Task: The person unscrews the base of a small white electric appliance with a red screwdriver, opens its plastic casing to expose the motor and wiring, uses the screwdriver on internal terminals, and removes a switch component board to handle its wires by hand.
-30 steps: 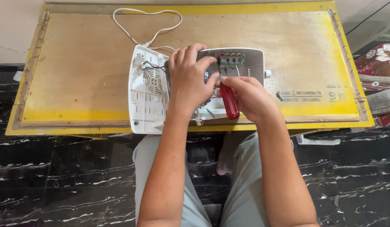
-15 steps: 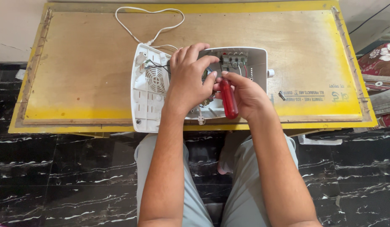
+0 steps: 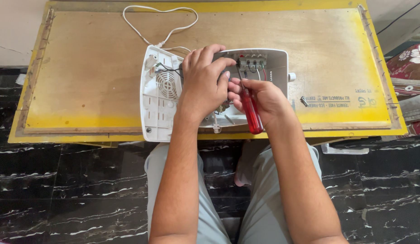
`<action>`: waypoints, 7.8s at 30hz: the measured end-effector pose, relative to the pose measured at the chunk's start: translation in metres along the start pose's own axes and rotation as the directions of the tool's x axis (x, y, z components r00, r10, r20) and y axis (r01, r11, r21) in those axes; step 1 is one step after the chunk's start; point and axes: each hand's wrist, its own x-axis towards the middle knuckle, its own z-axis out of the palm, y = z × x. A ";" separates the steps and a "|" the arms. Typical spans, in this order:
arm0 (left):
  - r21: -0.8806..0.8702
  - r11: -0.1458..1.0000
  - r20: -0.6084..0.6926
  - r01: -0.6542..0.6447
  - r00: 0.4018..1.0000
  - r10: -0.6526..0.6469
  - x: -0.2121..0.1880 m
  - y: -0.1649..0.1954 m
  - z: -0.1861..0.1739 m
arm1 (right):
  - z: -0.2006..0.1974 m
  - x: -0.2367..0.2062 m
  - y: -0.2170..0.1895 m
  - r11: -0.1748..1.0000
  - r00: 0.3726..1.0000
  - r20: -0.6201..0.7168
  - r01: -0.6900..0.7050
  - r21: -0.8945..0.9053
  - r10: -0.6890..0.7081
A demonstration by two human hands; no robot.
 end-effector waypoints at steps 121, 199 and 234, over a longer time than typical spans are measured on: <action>0.011 0.980 0.358 0.201 0.914 -0.192 -0.008 0.030 -0.004 | 0.002 0.004 -0.008 -0.474 0.267 0.711 0.589 -0.655 -0.651; 0.352 0.936 0.084 -0.028 0.996 -0.002 0.011 0.033 0.051 | -0.081 -0.008 -0.062 0.027 0.028 -0.018 0.378 -0.925 -0.999; -0.127 0.984 -0.247 0.127 0.957 -0.156 0.012 0.040 0.034 | -0.044 -0.009 -0.037 -0.031 0.233 0.361 0.803 -0.595 -0.903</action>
